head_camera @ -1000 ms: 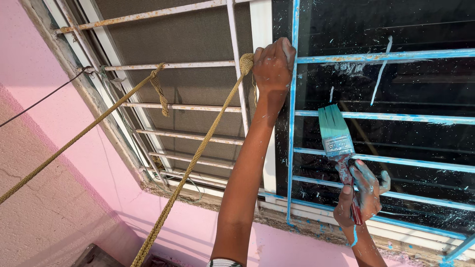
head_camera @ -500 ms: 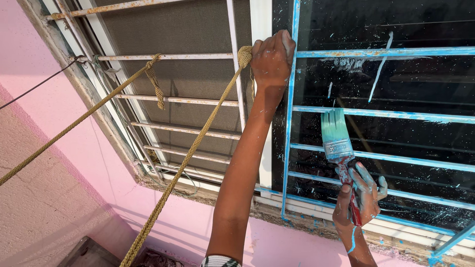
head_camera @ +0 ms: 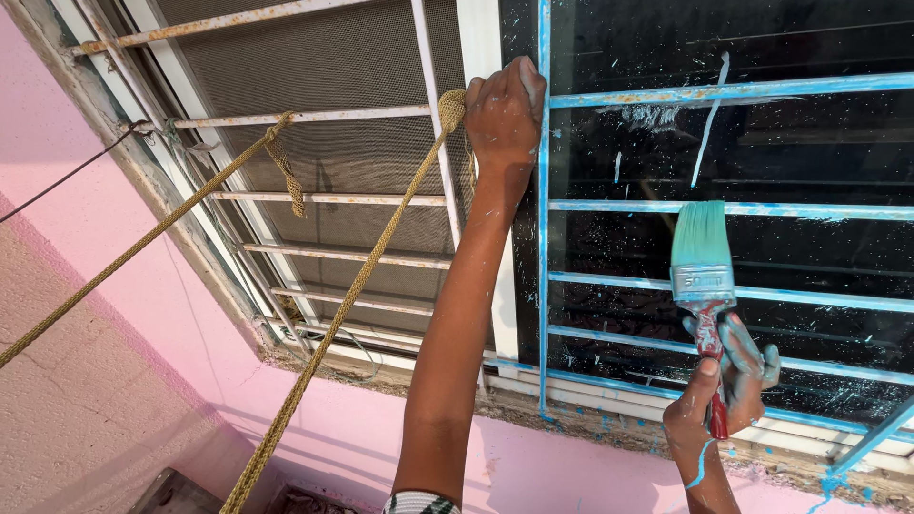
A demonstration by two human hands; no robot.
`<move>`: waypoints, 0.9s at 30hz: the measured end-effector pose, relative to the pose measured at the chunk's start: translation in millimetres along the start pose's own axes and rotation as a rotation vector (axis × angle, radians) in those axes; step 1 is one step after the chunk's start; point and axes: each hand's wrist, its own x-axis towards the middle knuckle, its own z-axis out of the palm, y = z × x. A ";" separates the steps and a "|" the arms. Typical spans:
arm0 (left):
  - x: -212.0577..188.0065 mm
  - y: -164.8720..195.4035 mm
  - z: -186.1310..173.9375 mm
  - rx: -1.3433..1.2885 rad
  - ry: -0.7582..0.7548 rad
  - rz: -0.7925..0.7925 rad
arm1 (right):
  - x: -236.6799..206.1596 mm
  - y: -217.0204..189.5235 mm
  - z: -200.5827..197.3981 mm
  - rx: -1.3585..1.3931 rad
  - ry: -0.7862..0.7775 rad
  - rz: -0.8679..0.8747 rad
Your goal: The person paints the metal bars of a window grille with blue paint using a brush. They repeatedly dip the brush into a paint bucket and apply paint to the horizontal and vertical bars, occasionally steadying the grille with their left hand.
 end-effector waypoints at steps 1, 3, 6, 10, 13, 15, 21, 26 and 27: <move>-0.1 0.3 -0.9 -0.014 0.026 0.016 | -2.1 -0.4 -4.0 -0.031 -0.020 0.008; 0.0 1.2 -2.7 -0.019 0.032 0.028 | -9.4 -1.4 -13.3 -0.091 -0.050 0.016; -0.5 2.2 -5.0 -0.001 -0.016 0.013 | -31.2 -3.5 -33.0 -0.149 -0.089 0.057; -1.9 0.6 -5.0 -0.012 -0.018 0.014 | -59.6 5.8 -42.7 -0.057 -0.007 0.218; -2.5 -3.1 -2.5 -0.016 0.005 0.027 | -75.9 13.5 -45.4 -0.171 -0.095 0.181; -2.2 -5.5 -0.3 -0.012 0.044 0.072 | -84.3 16.4 -45.6 -0.166 -0.136 0.188; -4.9 -7.3 1.1 0.009 -0.029 0.005 | -96.2 19.8 -40.9 -0.167 -0.116 0.214; -4.6 -10.7 -1.2 -0.012 -0.008 0.076 | -97.9 16.1 -35.9 -0.037 -0.028 0.166; -4.3 -11.0 -1.0 0.002 -0.005 0.085 | -97.8 14.4 -34.9 -0.005 -0.012 0.173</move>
